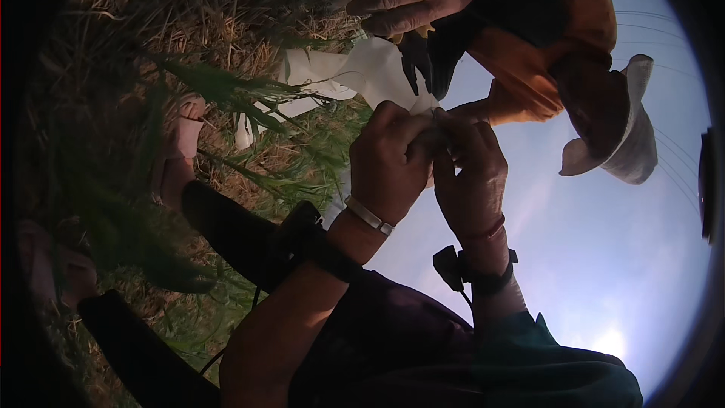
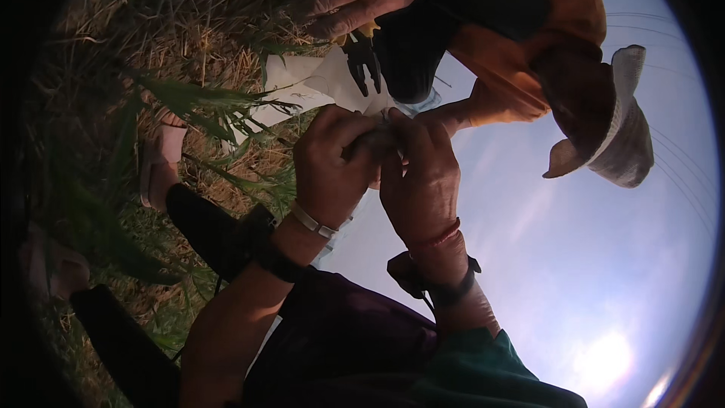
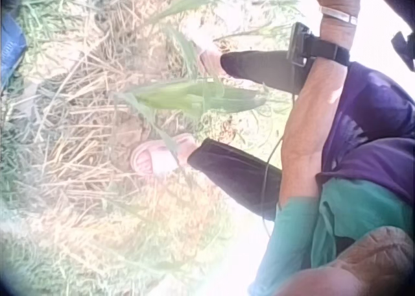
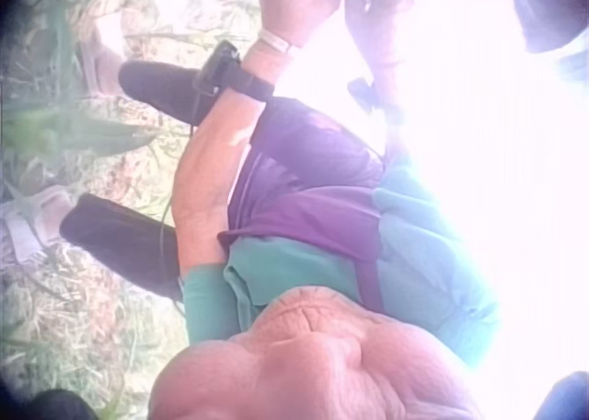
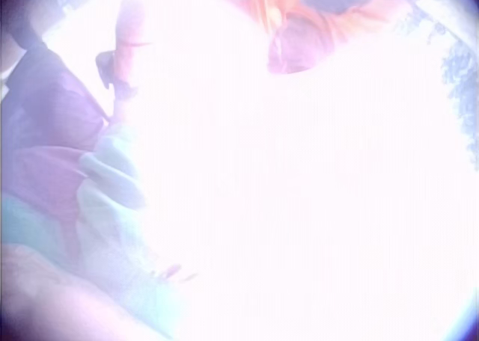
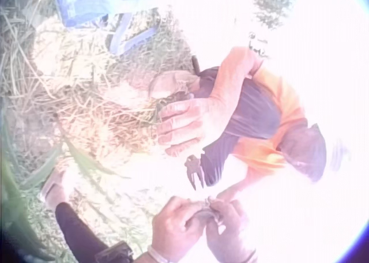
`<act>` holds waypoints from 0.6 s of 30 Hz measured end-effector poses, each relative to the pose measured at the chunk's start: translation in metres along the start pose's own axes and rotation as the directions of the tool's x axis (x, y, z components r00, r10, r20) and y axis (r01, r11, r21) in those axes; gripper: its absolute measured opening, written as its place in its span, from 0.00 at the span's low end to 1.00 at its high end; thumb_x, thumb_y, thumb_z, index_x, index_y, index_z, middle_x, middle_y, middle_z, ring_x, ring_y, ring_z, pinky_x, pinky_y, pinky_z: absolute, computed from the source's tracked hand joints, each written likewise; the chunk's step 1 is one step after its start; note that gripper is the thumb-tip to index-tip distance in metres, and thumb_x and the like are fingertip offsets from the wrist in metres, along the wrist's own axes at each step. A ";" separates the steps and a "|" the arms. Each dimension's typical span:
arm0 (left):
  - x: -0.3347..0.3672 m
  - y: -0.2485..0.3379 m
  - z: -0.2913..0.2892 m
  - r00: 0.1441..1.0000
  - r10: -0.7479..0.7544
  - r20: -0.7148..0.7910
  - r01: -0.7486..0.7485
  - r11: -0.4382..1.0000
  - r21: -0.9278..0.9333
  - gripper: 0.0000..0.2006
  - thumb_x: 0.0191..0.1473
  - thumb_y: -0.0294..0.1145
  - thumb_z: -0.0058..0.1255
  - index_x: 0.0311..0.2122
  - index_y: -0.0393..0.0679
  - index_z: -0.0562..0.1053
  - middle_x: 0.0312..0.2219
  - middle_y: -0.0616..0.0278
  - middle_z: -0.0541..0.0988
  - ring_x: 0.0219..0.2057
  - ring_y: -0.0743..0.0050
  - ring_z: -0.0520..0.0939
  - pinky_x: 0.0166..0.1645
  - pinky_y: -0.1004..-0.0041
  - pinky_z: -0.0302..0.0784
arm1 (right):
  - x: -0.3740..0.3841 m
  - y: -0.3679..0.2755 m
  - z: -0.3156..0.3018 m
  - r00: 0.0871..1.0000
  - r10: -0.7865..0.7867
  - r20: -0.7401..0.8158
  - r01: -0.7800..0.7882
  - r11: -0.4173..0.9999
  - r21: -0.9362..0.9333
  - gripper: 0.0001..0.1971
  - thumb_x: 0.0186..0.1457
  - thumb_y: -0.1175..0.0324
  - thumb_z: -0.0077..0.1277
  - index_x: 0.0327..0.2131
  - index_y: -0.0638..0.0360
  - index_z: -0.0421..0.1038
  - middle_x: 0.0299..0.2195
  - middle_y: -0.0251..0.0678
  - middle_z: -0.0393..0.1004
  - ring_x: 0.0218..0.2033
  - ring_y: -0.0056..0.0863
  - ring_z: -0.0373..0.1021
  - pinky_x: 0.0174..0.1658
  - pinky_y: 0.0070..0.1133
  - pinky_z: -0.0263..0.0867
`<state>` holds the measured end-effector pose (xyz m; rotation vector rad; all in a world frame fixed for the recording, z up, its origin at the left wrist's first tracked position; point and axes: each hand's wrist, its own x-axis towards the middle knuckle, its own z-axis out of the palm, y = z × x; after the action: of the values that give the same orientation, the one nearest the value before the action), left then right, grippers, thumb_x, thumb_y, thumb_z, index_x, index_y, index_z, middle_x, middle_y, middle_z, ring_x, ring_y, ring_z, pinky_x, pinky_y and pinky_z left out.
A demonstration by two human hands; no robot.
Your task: The person holds a white plastic tube while another person uses pliers to cut a wire, and they then work together to secure the wire around the end of the tube by twisting it by hand.
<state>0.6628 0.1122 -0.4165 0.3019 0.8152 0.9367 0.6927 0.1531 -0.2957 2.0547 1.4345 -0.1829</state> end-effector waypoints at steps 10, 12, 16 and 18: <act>0.008 -0.015 -0.011 0.999 0.006 0.049 -0.009 0.998 0.056 0.12 0.45 0.20 0.54 0.37 0.44 0.80 0.33 0.59 0.76 0.32 0.57 0.82 0.36 0.62 0.80 | -0.003 -0.001 0.004 0.998 -0.043 0.040 0.040 0.995 0.088 0.21 0.53 0.84 0.53 0.52 0.63 0.73 0.38 0.44 0.77 0.35 0.36 0.79 0.35 0.26 0.77; 0.009 -0.017 -0.013 0.997 0.032 0.068 -0.039 0.995 0.096 0.13 0.45 0.19 0.53 0.37 0.44 0.80 0.33 0.59 0.76 0.33 0.56 0.82 0.37 0.62 0.80 | -0.002 -0.005 -0.002 0.998 -0.019 0.063 0.012 0.994 0.107 0.20 0.54 0.83 0.53 0.51 0.63 0.73 0.37 0.45 0.78 0.35 0.36 0.80 0.35 0.26 0.77; 0.010 -0.007 -0.015 0.984 0.052 0.170 -0.062 0.996 0.057 0.15 0.43 0.18 0.52 0.39 0.43 0.79 0.36 0.59 0.76 0.35 0.56 0.82 0.39 0.61 0.80 | -0.010 -0.006 -0.027 0.979 0.072 0.190 -0.091 0.991 0.094 0.15 0.55 0.82 0.55 0.47 0.64 0.75 0.36 0.46 0.80 0.33 0.35 0.81 0.35 0.25 0.77; 0.008 -0.006 -0.016 0.978 0.095 0.186 -0.110 0.992 0.068 0.13 0.45 0.17 0.52 0.38 0.40 0.79 0.36 0.57 0.77 0.35 0.57 0.83 0.39 0.64 0.80 | -0.010 -0.009 -0.043 0.989 0.067 0.131 -0.077 0.994 0.072 0.13 0.55 0.86 0.53 0.43 0.65 0.76 0.38 0.46 0.80 0.35 0.32 0.81 0.36 0.24 0.77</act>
<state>0.6570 0.1132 -0.4346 0.4946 0.6726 0.9595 0.6708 0.1707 -0.2605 2.1123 1.2921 -0.3389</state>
